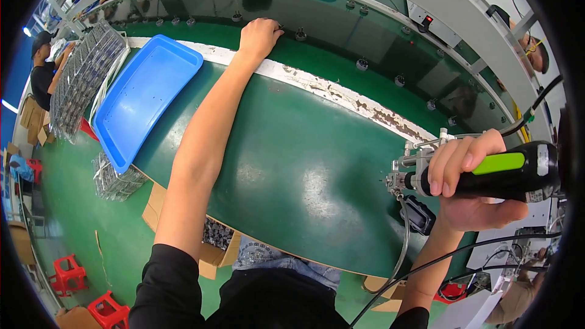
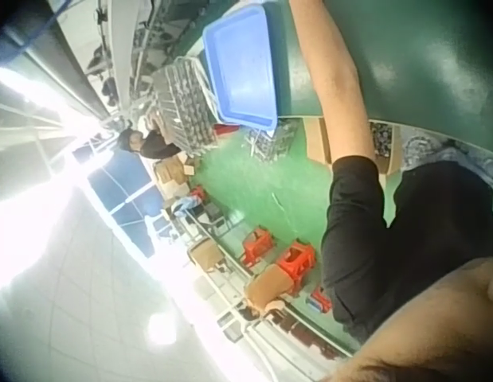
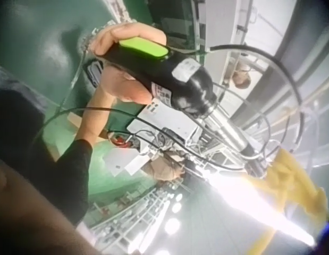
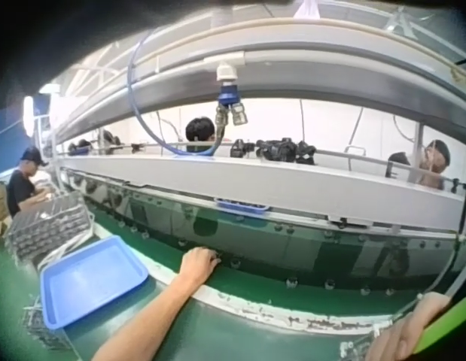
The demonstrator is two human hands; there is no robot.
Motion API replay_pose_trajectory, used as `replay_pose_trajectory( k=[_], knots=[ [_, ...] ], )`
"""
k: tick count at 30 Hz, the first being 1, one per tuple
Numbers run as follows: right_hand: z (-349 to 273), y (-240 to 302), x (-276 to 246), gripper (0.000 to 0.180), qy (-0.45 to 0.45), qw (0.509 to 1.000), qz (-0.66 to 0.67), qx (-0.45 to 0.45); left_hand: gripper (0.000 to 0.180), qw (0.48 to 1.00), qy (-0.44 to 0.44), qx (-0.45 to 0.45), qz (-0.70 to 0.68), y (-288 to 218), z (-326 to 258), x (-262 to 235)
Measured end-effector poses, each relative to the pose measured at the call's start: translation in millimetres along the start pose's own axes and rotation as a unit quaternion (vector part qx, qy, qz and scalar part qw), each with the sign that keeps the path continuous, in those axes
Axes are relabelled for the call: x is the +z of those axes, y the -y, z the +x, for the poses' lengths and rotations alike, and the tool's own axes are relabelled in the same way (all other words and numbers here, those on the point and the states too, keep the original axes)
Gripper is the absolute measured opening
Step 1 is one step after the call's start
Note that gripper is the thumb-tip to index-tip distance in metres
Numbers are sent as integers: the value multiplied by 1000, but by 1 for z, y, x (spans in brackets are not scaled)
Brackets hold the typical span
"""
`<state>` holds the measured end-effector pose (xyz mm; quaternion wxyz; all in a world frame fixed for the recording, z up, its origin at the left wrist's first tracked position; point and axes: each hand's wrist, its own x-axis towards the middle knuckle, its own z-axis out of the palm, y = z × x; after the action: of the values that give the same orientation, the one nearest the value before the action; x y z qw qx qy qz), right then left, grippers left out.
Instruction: The person assembles small electronic components on a production line using an air screwdriver.
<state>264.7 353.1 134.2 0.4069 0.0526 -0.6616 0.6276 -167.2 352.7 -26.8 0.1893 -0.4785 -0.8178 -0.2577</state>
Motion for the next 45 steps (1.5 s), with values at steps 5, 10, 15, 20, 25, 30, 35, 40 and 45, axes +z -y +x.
replay_pose_trajectory(
  k=[5, 10, 15, 20, 25, 30, 35, 40, 45],
  knots=[
    [3, 8, -2, 89, -19, 995, -82, 54, 20, 996, 26, 66, 62, -1, 8, 2],
    [-3, 20, -3, 87, -80, 977, -187, 60, 22, 999, 22, 19, -33, 1, 2, -11],
    [-9, 48, 21, 42, -165, 757, -630, 41, 16, 977, -67, 163, -119, -14, -29, -61],
    [-29, 90, 56, 24, -48, 821, -534, 197, 11, 938, -111, 308, -114, -108, -100, -165],
    [-27, 63, 96, 37, 3, 894, -392, 219, 21, 918, -116, 369, -92, -164, -165, -241],
    [-37, 69, 105, 25, 7, 934, -305, 185, 24, 905, -150, 379, -121, -186, -185, -285],
    [-42, 87, 107, 12, 12, 952, -270, 141, 35, 909, -123, 279, -283, -196, -201, -299],
    [-50, 91, 105, 20, 35, 957, -255, 136, 44, 858, 15, 147, -493, -200, -209, -309],
    [-49, 92, 109, 19, 78, 914, -398, 2, 38, 777, 84, 52, -622, -200, -222, -310]
  ],
)
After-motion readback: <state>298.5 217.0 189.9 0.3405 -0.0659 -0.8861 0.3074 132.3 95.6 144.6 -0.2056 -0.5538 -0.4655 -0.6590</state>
